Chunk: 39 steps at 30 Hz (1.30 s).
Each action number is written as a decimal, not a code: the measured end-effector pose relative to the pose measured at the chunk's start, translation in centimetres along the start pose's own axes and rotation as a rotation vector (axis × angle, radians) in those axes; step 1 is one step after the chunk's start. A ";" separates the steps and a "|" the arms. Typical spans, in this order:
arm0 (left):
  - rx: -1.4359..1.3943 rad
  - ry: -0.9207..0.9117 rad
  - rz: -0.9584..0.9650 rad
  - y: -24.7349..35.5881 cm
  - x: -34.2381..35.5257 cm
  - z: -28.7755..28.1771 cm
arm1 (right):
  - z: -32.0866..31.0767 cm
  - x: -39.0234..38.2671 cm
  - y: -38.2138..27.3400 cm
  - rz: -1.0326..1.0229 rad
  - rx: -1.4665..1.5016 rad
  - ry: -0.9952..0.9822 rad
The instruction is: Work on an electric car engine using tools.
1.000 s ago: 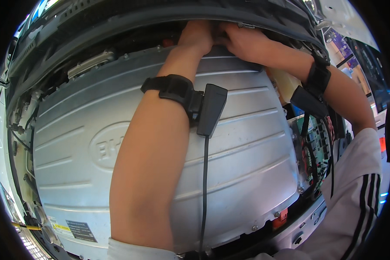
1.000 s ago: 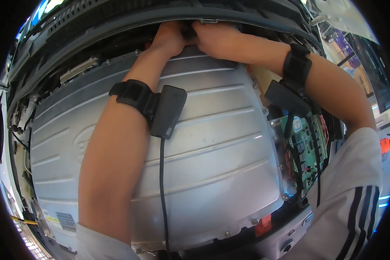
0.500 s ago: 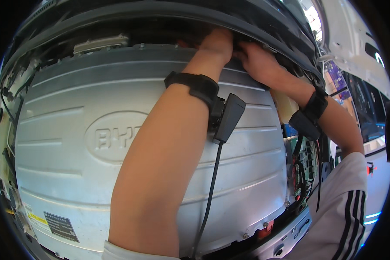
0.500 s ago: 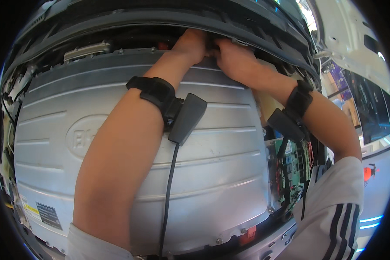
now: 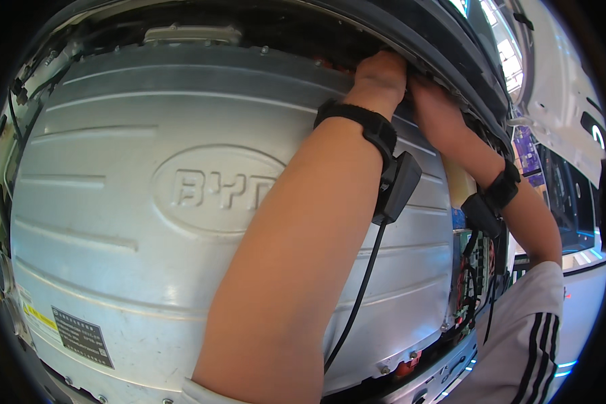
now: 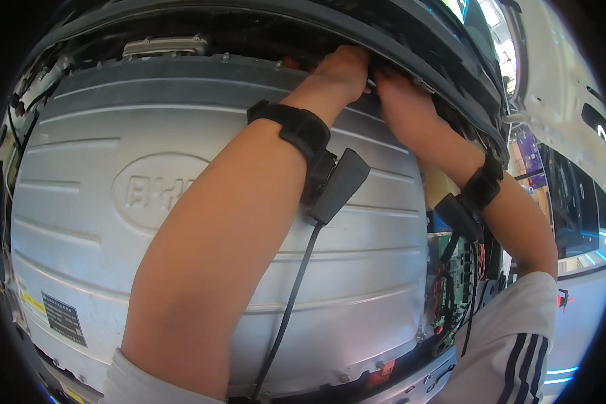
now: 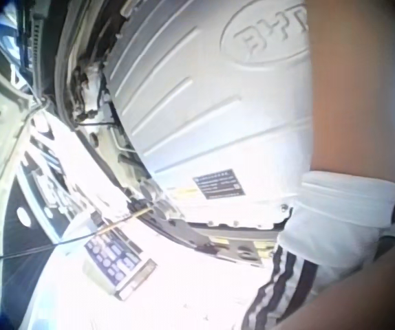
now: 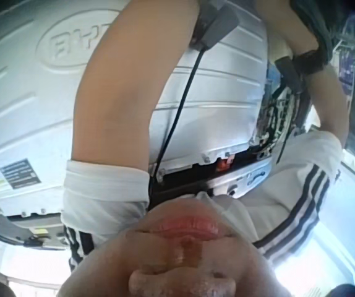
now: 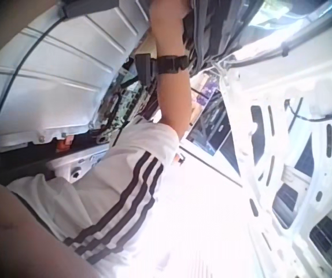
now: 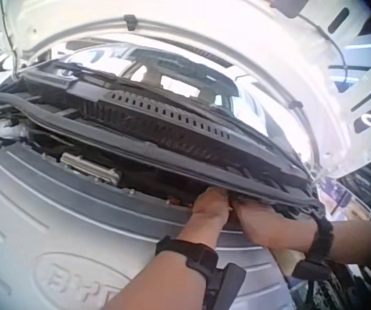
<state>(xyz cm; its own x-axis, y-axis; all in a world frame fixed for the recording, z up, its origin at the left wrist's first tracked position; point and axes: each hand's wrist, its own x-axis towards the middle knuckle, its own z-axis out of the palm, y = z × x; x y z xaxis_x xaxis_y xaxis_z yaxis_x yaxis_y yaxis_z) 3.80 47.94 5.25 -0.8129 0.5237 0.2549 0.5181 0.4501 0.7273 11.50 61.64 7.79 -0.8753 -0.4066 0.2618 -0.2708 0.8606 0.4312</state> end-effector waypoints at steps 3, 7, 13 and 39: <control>-0.011 0.025 -0.003 -0.4 0.0 0.2 | 0.3 0.1 -0.1 0.116 0.020 -0.086; 0.018 0.062 0.007 -0.7 0.4 0.7 | 0.2 0.6 -0.1 0.332 0.327 -0.123; 0.026 0.039 0.008 -0.3 0.4 0.6 | 0.0 0.2 0.2 0.199 0.141 -0.100; 0.033 0.041 0.085 -0.7 1.1 1.0 | 0.9 0.1 2.1 0.135 0.192 -0.117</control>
<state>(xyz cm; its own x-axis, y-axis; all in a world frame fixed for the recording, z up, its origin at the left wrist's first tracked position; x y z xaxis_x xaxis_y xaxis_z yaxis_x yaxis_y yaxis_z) 2.78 48.90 4.41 -0.7757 0.5310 0.3411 0.5934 0.4297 0.6806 10.54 63.67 7.94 -0.9460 -0.2557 0.1991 -0.2099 0.9516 0.2245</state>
